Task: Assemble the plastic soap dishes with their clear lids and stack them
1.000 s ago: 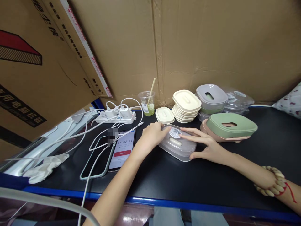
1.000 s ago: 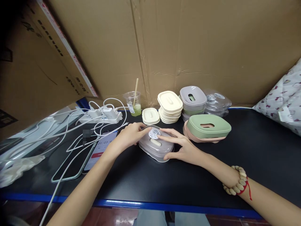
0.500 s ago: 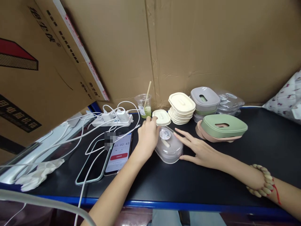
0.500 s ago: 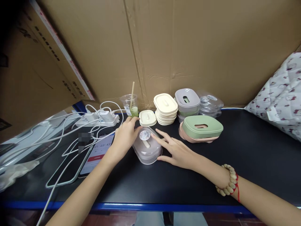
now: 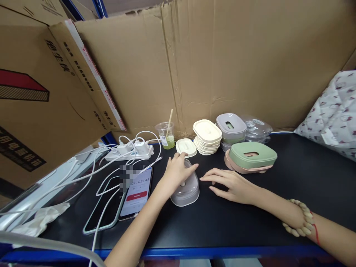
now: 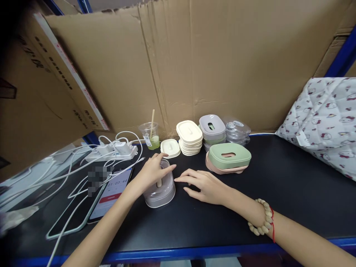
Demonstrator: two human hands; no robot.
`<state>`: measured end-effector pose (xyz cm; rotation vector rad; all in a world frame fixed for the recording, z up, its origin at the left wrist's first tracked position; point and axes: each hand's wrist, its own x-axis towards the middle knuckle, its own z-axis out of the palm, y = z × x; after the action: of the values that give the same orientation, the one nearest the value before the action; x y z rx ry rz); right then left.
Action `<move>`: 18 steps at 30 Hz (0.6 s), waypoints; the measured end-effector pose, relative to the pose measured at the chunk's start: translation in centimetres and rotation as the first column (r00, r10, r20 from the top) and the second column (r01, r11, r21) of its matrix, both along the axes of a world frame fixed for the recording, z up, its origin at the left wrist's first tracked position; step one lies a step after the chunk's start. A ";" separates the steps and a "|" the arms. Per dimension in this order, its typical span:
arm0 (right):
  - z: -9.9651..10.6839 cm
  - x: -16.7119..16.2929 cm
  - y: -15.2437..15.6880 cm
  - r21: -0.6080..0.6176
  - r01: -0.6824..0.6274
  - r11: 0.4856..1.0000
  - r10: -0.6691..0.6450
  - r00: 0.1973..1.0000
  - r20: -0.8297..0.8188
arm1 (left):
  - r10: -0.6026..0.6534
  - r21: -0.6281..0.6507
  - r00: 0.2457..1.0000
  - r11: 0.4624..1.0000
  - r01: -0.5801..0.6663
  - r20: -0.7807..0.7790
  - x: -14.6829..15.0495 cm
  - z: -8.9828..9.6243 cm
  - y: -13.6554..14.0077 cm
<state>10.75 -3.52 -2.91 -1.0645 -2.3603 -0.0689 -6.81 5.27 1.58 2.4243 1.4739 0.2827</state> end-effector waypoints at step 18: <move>-0.7 0.7 1.4 0.076 0.280 0.957 -0.267 0.953 -0.141 | -0.188 0.358 0.981 0.914 0.192 -0.046 -0.5 -0.6 1.2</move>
<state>11.45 -2.12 -3.58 -1.3022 -2.0602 -0.2061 -7.32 6.49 0.94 2.8378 1.2656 0.5401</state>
